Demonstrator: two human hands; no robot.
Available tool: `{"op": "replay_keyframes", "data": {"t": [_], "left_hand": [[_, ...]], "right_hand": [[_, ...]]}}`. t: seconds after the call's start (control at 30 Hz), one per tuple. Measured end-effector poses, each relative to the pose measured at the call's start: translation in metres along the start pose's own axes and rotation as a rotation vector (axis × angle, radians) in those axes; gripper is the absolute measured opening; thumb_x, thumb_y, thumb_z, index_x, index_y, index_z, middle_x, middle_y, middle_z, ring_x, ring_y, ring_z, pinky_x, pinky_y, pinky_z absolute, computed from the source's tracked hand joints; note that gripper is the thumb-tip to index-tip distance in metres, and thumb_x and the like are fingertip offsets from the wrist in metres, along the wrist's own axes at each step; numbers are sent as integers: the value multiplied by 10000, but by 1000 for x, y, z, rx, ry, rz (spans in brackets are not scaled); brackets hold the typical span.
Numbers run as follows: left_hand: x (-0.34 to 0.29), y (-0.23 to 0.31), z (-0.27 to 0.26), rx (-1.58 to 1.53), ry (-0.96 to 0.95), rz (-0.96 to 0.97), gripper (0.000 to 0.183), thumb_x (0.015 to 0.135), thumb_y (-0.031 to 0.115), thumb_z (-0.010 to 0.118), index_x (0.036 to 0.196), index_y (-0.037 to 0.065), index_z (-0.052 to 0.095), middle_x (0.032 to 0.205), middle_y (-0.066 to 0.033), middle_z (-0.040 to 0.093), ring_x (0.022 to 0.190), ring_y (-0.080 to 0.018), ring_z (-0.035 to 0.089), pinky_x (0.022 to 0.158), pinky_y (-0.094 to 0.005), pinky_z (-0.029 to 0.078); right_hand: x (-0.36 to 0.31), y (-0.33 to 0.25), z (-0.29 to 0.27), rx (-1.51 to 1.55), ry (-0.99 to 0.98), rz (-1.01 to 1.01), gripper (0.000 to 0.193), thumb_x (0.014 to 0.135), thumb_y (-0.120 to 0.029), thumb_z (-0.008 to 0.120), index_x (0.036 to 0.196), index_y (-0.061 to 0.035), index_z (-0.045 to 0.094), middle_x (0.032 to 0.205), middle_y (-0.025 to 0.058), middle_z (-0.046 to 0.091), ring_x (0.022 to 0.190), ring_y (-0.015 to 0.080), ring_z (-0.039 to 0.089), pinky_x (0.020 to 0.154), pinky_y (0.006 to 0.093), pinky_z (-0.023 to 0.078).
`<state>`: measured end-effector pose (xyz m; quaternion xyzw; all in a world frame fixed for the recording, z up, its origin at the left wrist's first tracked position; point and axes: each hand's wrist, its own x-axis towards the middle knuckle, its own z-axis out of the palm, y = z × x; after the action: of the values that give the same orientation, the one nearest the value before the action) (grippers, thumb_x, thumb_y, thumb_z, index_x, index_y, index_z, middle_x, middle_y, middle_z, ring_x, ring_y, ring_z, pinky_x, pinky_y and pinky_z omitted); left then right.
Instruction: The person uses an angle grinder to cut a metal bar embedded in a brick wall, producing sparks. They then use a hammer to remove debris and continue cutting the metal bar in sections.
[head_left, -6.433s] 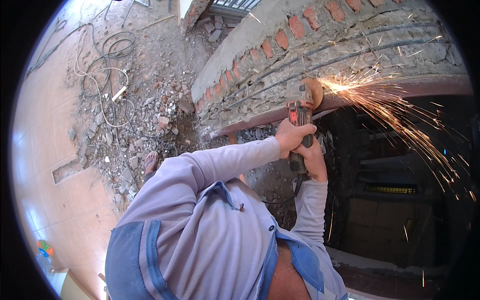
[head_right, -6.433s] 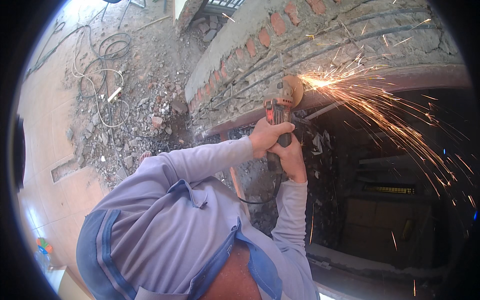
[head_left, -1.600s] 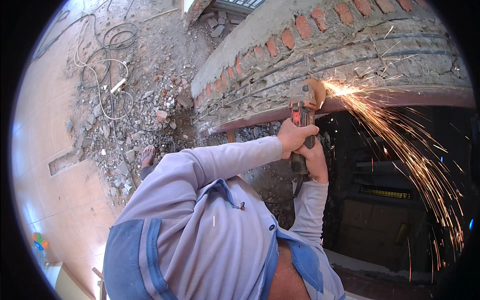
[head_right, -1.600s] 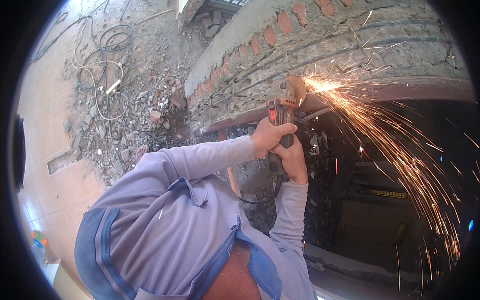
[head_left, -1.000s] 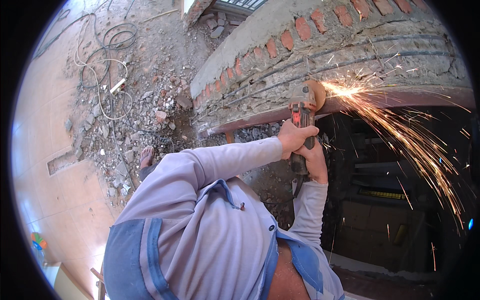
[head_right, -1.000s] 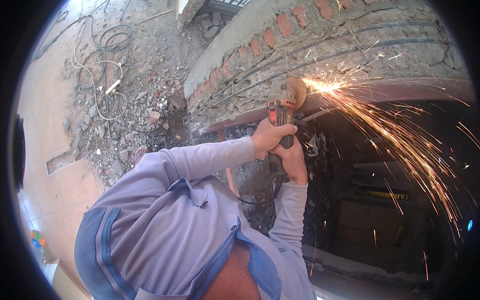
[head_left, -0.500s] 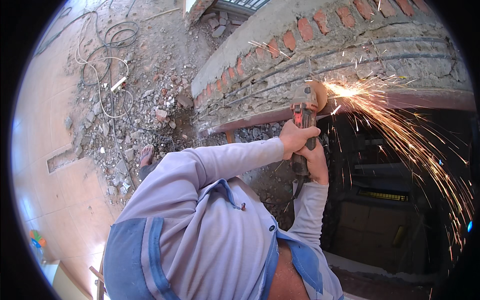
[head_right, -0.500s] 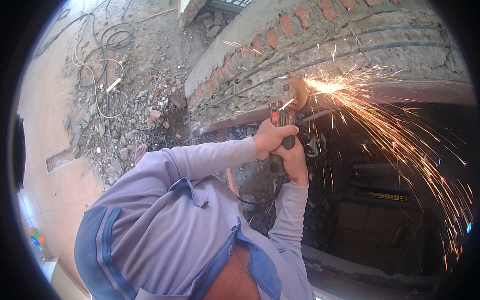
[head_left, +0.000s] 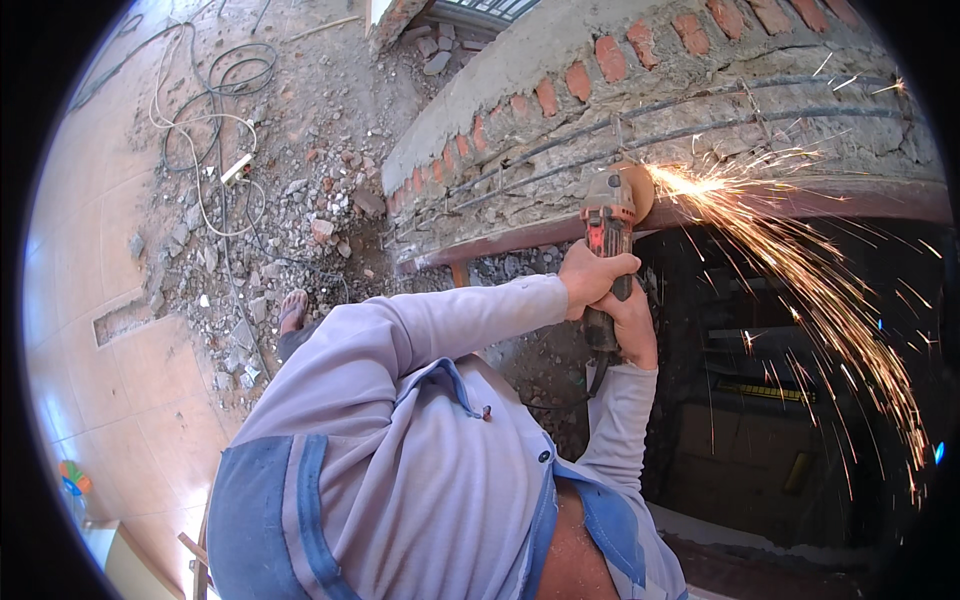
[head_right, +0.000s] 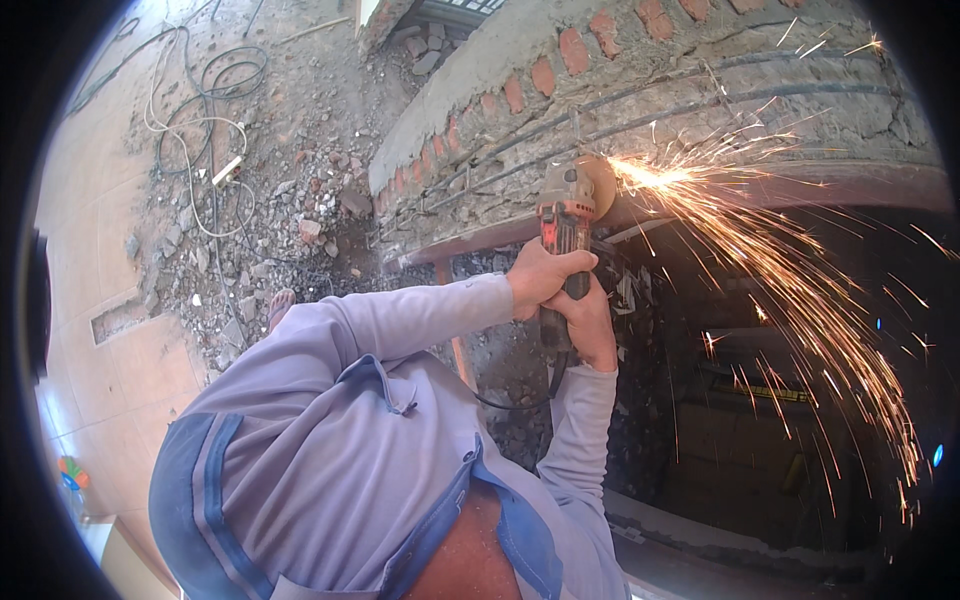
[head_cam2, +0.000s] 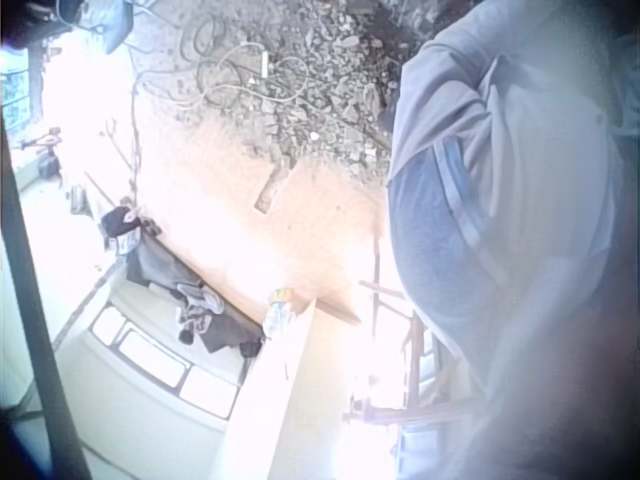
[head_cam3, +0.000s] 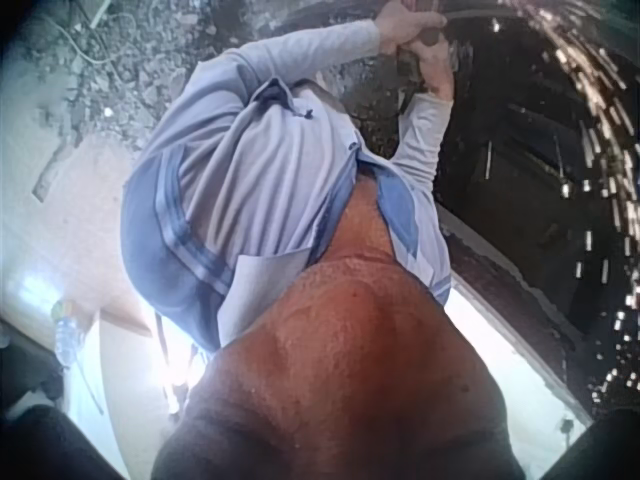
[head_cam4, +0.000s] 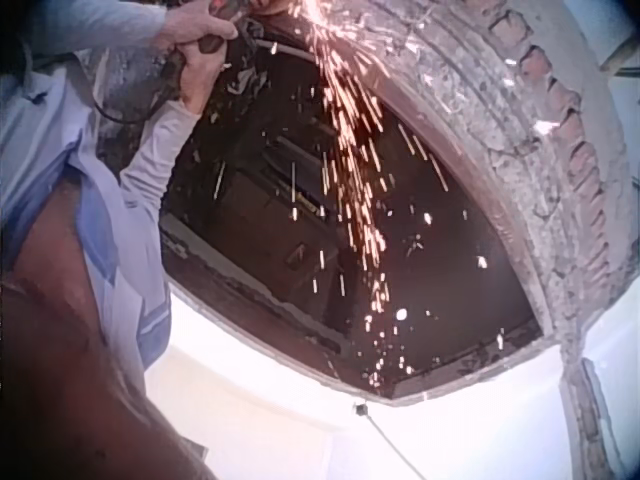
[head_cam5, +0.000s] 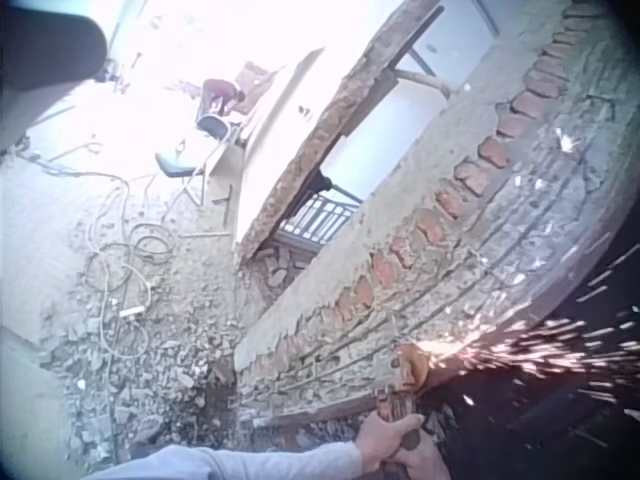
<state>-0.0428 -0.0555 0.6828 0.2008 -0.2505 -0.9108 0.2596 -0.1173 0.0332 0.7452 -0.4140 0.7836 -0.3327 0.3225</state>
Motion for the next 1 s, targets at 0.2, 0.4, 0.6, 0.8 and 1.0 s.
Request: {"op": "replay_keyframes", "data": {"t": [0.2, 0.4, 0.6, 0.8, 1.0], "left_hand": [[2, -2, 0, -2, -2, 1, 214, 817, 182, 757, 913, 28, 644, 842, -48, 633, 717, -133, 592, 645, -334, 496], [3, -2, -1, -6, -2, 13, 213, 815, 181, 758, 912, 30, 645, 832, -44, 630, 701, -131, 587, 629, -331, 493], [2, -4, 2, -25, 8, 16, 228, 812, 182, 762, 939, 26, 653, 846, -50, 638, 715, -134, 589, 647, -329, 501], [3, -4, 0, -3, -14, 5, 241, 814, 178, 757, 962, 27, 641, 861, -48, 633, 732, -134, 587, 659, -331, 496], [6, -6, 0, -5, 11, 39, 220, 815, 178, 755, 927, 29, 640, 843, -47, 625, 715, -131, 582, 637, -334, 489]], "right_hand": [[-1, -3, -1, 12, 1, 51, 464, 750, -153, 774, 1128, 43, 588, 981, 71, 672, 870, 158, 648, 776, 307, 515], [0, -4, 1, 39, 1, 59, 449, 761, -142, 770, 1128, 42, 588, 972, 71, 674, 857, 161, 648, 762, 312, 517], [0, 1, -2, 47, 3, 55, 462, 759, -136, 777, 1144, 38, 592, 986, 71, 678, 869, 157, 643, 782, 302, 509], [0, 1, -2, 22, 16, 85, 470, 760, -135, 776, 1159, 37, 595, 1007, 75, 679, 881, 159, 645, 785, 301, 510], [1, -3, 1, 31, 3, 35, 439, 765, -129, 751, 1140, 33, 589, 975, 80, 672, 838, 158, 652, 732, 300, 523]]}}
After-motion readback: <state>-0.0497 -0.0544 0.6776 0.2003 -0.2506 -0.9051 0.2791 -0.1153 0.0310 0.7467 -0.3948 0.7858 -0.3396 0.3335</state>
